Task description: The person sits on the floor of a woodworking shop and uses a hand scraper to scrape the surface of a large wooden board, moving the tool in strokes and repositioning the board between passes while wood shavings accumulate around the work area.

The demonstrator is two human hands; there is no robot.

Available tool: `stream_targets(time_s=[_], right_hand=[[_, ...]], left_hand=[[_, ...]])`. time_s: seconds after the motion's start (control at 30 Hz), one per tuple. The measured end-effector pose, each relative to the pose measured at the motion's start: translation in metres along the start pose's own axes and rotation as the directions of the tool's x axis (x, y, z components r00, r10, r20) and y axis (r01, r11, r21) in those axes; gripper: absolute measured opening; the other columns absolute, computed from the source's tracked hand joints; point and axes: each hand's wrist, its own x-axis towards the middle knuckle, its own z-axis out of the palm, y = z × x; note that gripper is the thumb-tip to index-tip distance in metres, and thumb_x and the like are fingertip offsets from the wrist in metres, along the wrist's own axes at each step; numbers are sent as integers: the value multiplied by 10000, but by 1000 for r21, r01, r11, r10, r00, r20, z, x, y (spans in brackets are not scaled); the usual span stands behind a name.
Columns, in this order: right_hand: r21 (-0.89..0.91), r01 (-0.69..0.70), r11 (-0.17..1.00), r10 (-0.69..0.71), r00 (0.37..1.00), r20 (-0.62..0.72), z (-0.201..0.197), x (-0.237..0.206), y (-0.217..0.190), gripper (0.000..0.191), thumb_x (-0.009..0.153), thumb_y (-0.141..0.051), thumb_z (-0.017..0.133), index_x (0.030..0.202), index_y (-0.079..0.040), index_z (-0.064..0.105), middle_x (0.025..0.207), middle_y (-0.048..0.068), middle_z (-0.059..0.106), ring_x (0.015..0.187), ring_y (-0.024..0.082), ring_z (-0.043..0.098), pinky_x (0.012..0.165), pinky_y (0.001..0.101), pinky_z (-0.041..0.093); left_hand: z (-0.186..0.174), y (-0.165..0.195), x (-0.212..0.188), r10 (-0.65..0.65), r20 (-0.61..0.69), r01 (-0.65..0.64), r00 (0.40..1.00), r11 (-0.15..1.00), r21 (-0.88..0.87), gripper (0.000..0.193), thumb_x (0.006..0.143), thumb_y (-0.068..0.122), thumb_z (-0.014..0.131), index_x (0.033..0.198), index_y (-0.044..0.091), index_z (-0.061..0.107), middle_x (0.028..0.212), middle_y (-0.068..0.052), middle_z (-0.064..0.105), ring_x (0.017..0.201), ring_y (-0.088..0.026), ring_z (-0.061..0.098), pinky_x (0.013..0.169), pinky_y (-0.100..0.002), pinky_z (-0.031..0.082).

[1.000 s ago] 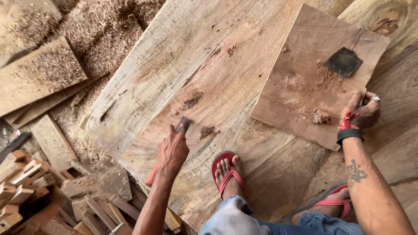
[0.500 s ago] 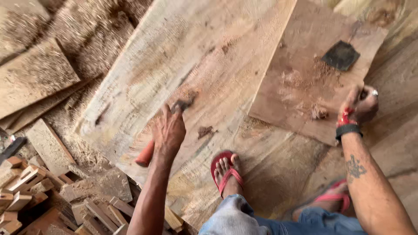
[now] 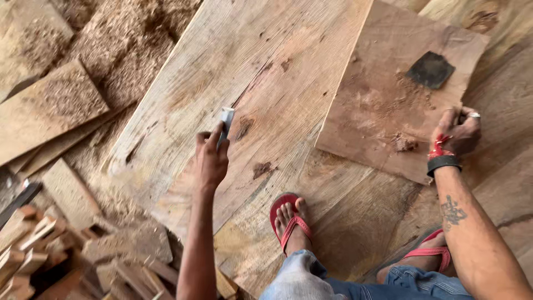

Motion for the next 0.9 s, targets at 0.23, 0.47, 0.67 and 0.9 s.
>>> stream_targets(time_s=[0.23, 0.47, 0.67, 0.9], right_hand=[[14, 38, 999, -38, 999, 7, -5, 2, -2, 320, 972, -352, 659, 1028, -42, 713, 921, 132, 719, 825, 329, 692, 727, 469, 525], [-6, -8, 1000, 8, 1000, 22, -5, 2, 2, 321, 989, -348, 658, 1017, -30, 696, 902, 138, 690, 793, 326, 666, 708, 468, 508], [2, 5, 1000, -5, 1000, 29, -1, 1, -1, 326, 986, -360, 659, 1020, -39, 701, 917, 142, 704, 813, 330, 680, 724, 467, 520], [25, -14, 1000, 13, 999, 41, -6, 0, -12, 338, 984, -374, 651, 1035, -45, 707, 952, 154, 718, 847, 340, 692, 753, 471, 533]], left_hand=[[49, -7, 27, -67, 15, 63, 998, 981, 183, 529, 1035, 200, 559, 1550, 281, 466, 1339, -165, 508, 797, -331, 692, 543, -435, 571], [53, -52, 12, 4, 46, -18, 999, 956, 293, 519, 1003, 154, 591, 1507, 253, 517, 1339, -187, 516, 787, -335, 688, 526, -433, 583], [25, -45, -18, 29, 15, -33, 999, 937, 348, 515, 965, 131, 619, 1468, 234, 573, 1232, -168, 555, 812, -320, 688, 567, -442, 575], [-6, 25, 29, -161, 147, 101, 976, 931, 352, 421, 974, 153, 609, 1392, 191, 580, 1111, -177, 518, 730, -306, 670, 531, -413, 541]])
